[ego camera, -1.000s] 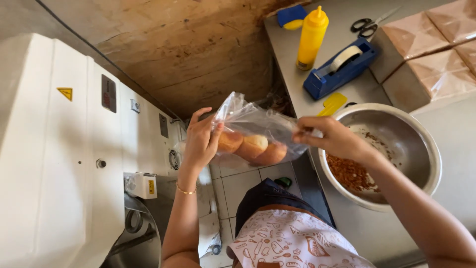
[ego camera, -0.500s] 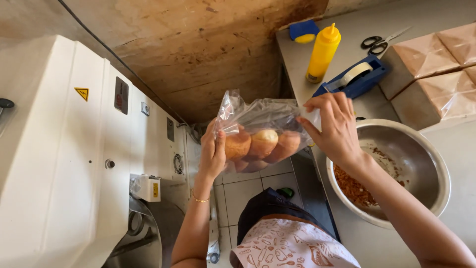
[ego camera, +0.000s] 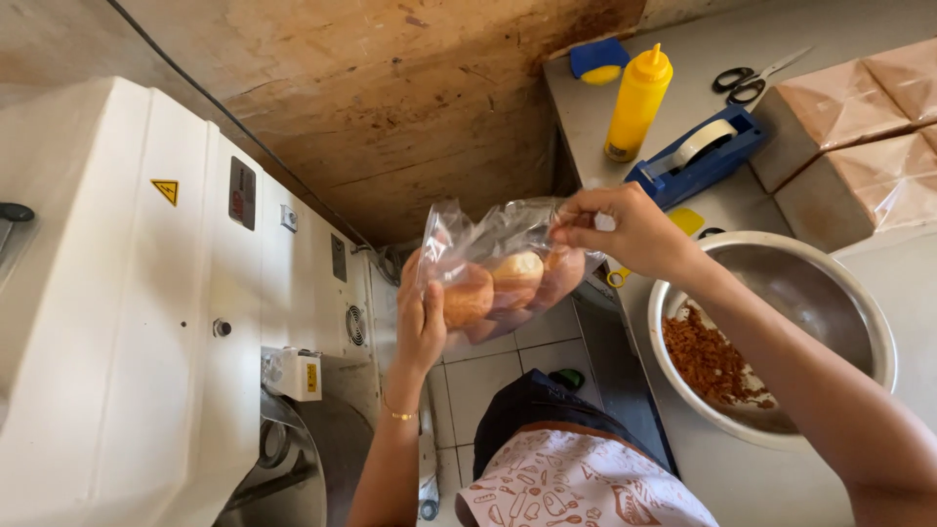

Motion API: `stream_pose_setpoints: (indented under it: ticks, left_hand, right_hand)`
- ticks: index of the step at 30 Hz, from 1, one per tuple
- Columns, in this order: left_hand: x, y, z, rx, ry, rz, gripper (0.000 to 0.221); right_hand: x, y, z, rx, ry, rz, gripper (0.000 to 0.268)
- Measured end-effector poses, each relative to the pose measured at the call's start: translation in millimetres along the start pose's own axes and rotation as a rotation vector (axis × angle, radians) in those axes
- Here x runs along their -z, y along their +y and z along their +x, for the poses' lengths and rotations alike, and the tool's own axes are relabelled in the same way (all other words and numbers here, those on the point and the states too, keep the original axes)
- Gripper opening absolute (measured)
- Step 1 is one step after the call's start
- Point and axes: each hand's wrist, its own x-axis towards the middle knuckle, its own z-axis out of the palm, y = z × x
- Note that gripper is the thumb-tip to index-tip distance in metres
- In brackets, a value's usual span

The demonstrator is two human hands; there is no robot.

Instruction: Applying cream and meat floss topping to bread buns.

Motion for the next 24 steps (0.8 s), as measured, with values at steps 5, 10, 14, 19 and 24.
stream_pose_setpoints:
  ticks: [5, 10, 14, 19, 24]
  left_hand:
    - [19, 14, -34, 0.118, -0.117, -0.142, 0.058]
    - [30, 66, -21, 0.192, -0.059, -0.128, 0.05]
    - [31, 67, -13, 0.136, 0.003, -0.128, 0.054]
    - [33, 76, -9, 0.107, -0.067, -0.303, 0.053]
    - [25, 71, -11, 0.134, -0.02, -0.073, 0.051]
  right_hand:
    - [9, -26, 11, 0.144, -0.052, 0.082, 0.006]
    - [23, -79, 19, 0.33, -0.147, -0.139, 0.012]
    - [28, -95, 20, 0.256, -0.242, -0.178, 0.019]
    - [33, -97, 22, 0.261, -0.42, -0.134, 0.049]
    - [39, -87, 21, 0.192, -0.515, -0.288, 0.056]
